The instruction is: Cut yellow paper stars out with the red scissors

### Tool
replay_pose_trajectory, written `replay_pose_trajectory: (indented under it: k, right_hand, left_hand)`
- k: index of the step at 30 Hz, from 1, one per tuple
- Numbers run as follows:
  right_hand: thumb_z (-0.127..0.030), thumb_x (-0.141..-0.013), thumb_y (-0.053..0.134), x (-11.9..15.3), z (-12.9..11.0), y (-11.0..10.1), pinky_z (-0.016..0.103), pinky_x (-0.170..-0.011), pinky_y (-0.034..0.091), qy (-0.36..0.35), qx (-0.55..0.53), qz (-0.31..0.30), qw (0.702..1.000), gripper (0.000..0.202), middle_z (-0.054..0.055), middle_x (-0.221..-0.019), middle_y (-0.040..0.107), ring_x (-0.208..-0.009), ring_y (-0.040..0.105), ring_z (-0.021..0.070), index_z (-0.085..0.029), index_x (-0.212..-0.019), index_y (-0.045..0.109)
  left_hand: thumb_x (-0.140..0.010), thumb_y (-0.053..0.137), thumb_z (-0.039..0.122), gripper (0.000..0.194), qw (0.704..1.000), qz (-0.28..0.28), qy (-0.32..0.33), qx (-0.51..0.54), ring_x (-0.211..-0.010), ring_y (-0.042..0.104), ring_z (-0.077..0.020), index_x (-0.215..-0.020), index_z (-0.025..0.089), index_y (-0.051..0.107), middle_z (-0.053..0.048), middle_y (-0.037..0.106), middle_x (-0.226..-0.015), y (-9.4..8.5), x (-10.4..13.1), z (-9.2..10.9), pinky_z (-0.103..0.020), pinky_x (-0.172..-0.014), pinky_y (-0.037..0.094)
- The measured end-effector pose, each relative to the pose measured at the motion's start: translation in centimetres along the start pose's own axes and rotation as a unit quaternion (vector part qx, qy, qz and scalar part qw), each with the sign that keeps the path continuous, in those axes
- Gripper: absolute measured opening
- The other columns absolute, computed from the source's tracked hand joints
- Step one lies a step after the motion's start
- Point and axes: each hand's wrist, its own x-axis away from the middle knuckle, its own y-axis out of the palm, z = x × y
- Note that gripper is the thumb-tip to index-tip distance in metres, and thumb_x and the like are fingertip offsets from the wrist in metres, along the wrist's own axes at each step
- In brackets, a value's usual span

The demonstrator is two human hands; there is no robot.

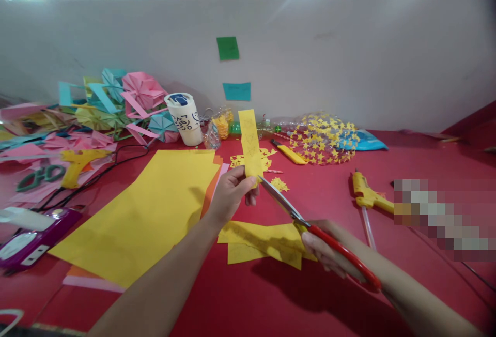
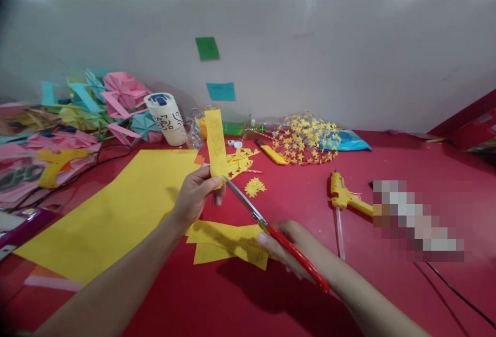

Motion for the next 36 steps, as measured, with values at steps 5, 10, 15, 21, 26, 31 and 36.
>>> replay_pose_trajectory:
  k: [5,10,15,21,26,31,36]
  right_hand:
    - [-0.067,-0.080,0.044,0.01,0.00,-0.02,0.015,-0.034,0.028,0.009,0.003,-0.004,1.000,0.052,-0.007,-0.049,0.038,-0.036,0.038,0.0046,-0.019,-0.063,0.038]
    - [-0.066,-0.081,0.045,-0.04,-0.01,0.05,0.015,-0.035,0.030,0.025,-0.008,-0.002,1.000,0.050,-0.008,-0.049,0.037,-0.036,0.037,0.0045,-0.019,-0.065,0.039]
    - [-0.065,-0.080,0.048,0.08,-0.17,0.13,0.015,-0.034,0.029,0.044,-0.009,0.007,0.999,0.049,-0.008,-0.048,0.037,-0.036,0.037,0.0044,-0.019,-0.064,0.039]
    - [-0.070,-0.077,0.046,0.14,0.03,0.07,0.016,-0.034,0.031,0.058,-0.001,0.008,0.998,0.052,-0.008,-0.049,0.038,-0.036,0.038,0.0049,-0.020,-0.065,0.038]
    - [-0.074,-0.076,0.042,0.04,0.32,0.03,0.015,-0.033,0.030,0.066,0.023,0.015,0.997,0.056,-0.007,-0.049,0.040,-0.035,0.039,0.0050,-0.020,-0.063,0.036]
    - [-0.076,-0.075,0.039,0.10,0.23,0.12,0.015,-0.033,0.031,0.060,0.029,0.019,0.998,0.058,-0.007,-0.048,0.036,-0.036,0.039,0.0057,-0.020,-0.062,0.035]
    - [-0.078,-0.073,0.039,0.13,-0.09,0.07,0.015,-0.032,0.029,0.050,0.024,0.019,0.998,0.060,-0.008,-0.048,0.033,-0.035,0.038,0.0050,-0.020,-0.062,0.035]
  left_hand:
    - [-0.080,0.052,0.024,0.013,1.000,0.002,0.002,-0.005,-0.039,0.051,-0.0080,-0.070,0.016,0.056,0.003,0.056,-0.054,0.03,0.03,0.00,-0.020,-0.039,0.039]
    - [-0.081,0.051,0.022,0.013,1.000,-0.005,0.005,-0.003,-0.040,0.052,-0.0083,-0.070,0.016,0.056,0.002,0.056,-0.055,-0.05,0.04,0.00,-0.021,-0.039,0.039]
    - [-0.081,0.051,0.021,0.013,1.000,-0.010,0.006,-0.001,-0.040,0.051,-0.0079,-0.071,0.016,0.056,0.003,0.056,-0.055,-0.11,0.03,0.00,-0.021,-0.039,0.039]
    - [-0.081,0.051,0.021,0.013,1.000,-0.014,0.009,-0.002,-0.041,0.052,-0.0082,-0.071,0.016,0.056,0.002,0.056,-0.056,-0.15,0.02,0.03,-0.021,-0.039,0.040]
    - [-0.081,0.051,0.022,0.014,1.000,-0.022,0.010,0.000,-0.041,0.053,-0.0081,-0.070,0.015,0.056,0.002,0.056,-0.056,-0.26,0.02,0.11,-0.020,-0.039,0.040]
    - [-0.081,0.052,0.021,0.015,1.000,-0.030,-0.002,-0.006,-0.040,0.052,-0.0076,-0.068,0.014,0.055,0.003,0.056,-0.055,-0.49,-0.01,0.38,-0.020,-0.039,0.041]
    - [-0.081,0.053,0.020,0.016,0.999,-0.038,-0.012,-0.019,-0.038,0.052,-0.0067,-0.066,0.014,0.055,0.003,0.057,-0.055,-0.80,-0.10,0.65,-0.019,-0.038,0.042]
